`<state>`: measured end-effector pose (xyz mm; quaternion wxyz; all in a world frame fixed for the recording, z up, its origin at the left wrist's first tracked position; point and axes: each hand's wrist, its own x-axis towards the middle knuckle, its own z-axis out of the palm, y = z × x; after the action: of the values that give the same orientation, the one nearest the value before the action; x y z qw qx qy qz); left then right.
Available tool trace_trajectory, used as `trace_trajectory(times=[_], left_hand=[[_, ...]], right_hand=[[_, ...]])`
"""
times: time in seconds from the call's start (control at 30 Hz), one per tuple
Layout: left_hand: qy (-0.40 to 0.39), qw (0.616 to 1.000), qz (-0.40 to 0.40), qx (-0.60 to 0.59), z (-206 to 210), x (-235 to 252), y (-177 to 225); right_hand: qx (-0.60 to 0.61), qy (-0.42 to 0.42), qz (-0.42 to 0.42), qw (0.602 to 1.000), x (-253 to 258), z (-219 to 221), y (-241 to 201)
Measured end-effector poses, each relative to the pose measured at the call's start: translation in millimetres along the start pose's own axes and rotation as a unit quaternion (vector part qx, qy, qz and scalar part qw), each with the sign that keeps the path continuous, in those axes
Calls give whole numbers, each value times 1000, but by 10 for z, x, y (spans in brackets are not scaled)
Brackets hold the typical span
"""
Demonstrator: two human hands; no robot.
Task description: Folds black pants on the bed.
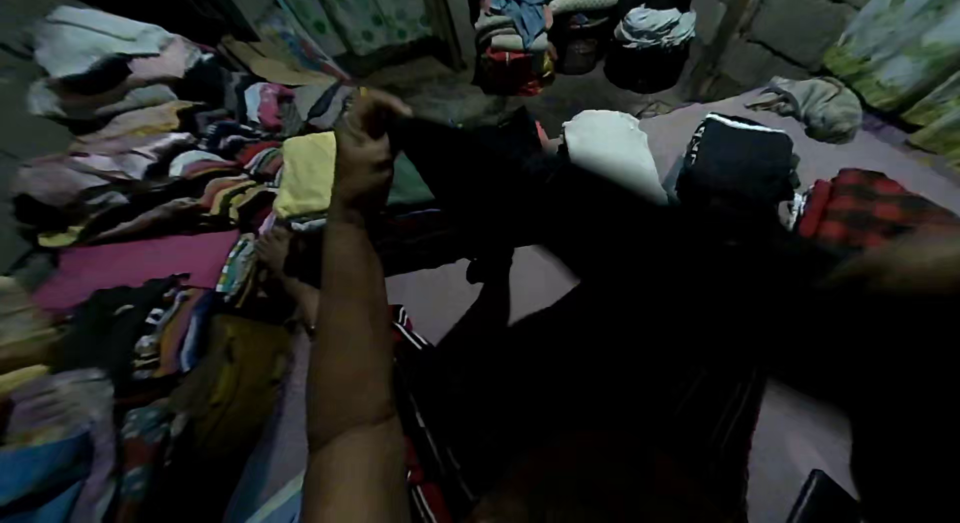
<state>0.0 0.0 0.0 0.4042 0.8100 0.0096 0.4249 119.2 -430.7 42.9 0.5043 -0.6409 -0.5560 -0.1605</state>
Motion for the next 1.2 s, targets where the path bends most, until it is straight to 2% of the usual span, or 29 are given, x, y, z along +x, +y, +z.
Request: trace_trajectory(times=[0.03, 0.07, 0.1, 0.13, 0.17, 0.2, 0.27, 0.3, 0.37, 0.4, 0.47, 0.57, 0.63, 0.73, 0.8, 1.0, 1.1, 1.2], left_hand=[[19, 999, -40, 18, -69, -254, -171], [41, 994, -87, 50, -135, -525, -321], [59, 985, -131, 100, -200, -800, -465], [69, 969, -178, 157, -265, -1072, -595], [68, 948, -235, 204, -325, -1359, -702], [64, 921, -298, 241, -349, -1625, -782], [79, 849, -430, 296, -279, -2007, -949], [70, 830, -470, 293, -176, -2118, -947], [-2, 824, -509, 250, 176, -2268, -819], [-59, 830, -507, 225, 404, -2322, -729], [-196, 848, -453, 193, 883, -2455, -601], [-379, 839, -358, 158, 1592, -2567, -461], [-445, 822, -333, 124, 1993, -2576, -348], [-478, 808, -330, 95, 2467, -2675, -321], [-500, 791, -340, 91, 2658, -2756, -410], [-440, 824, -349, 73, 2643, -2754, -664], [-460, 810, -343, 119, 2686, -2735, -653], [-498, 791, -331, 132, 2734, -2717, -671]], right_hand=[[118, -156, -70, 978, -129, 142, 36], [208, -277, -129, 929, -184, 362, 62], [278, -363, -156, 876, -235, 594, 84], [311, -405, -162, 844, -294, 797, 124], [321, -402, -150, 845, -352, 958, 198], [314, -372, -122, 865, -396, 1085, 327], [243, -322, -10, 915, -436, 1283, 771], [187, -324, 65, 925, -468, 1372, 1067], [65, -379, 216, 898, -589, 1511, 1698], [13, -406, 271, 873, -684, 1563, 1978], [-56, -440, 344, 828, -916, 1619, 2379], [-91, -425, 394, 810, -1269, 1594, 2701], [-104, -412, 418, 803, -1409, 1561, 2809], [-111, -408, 435, 795, -1397, 1525, 2831], [-111, -434, 424, 787, -1310, 1526, 2856], [-157, -583, 336, 723, -1069, 1584, 3163], [-215, -587, 347, 699, -1028, 1514, 3433], [-248, -562, 360, 702, -1190, 1386, 3768]])
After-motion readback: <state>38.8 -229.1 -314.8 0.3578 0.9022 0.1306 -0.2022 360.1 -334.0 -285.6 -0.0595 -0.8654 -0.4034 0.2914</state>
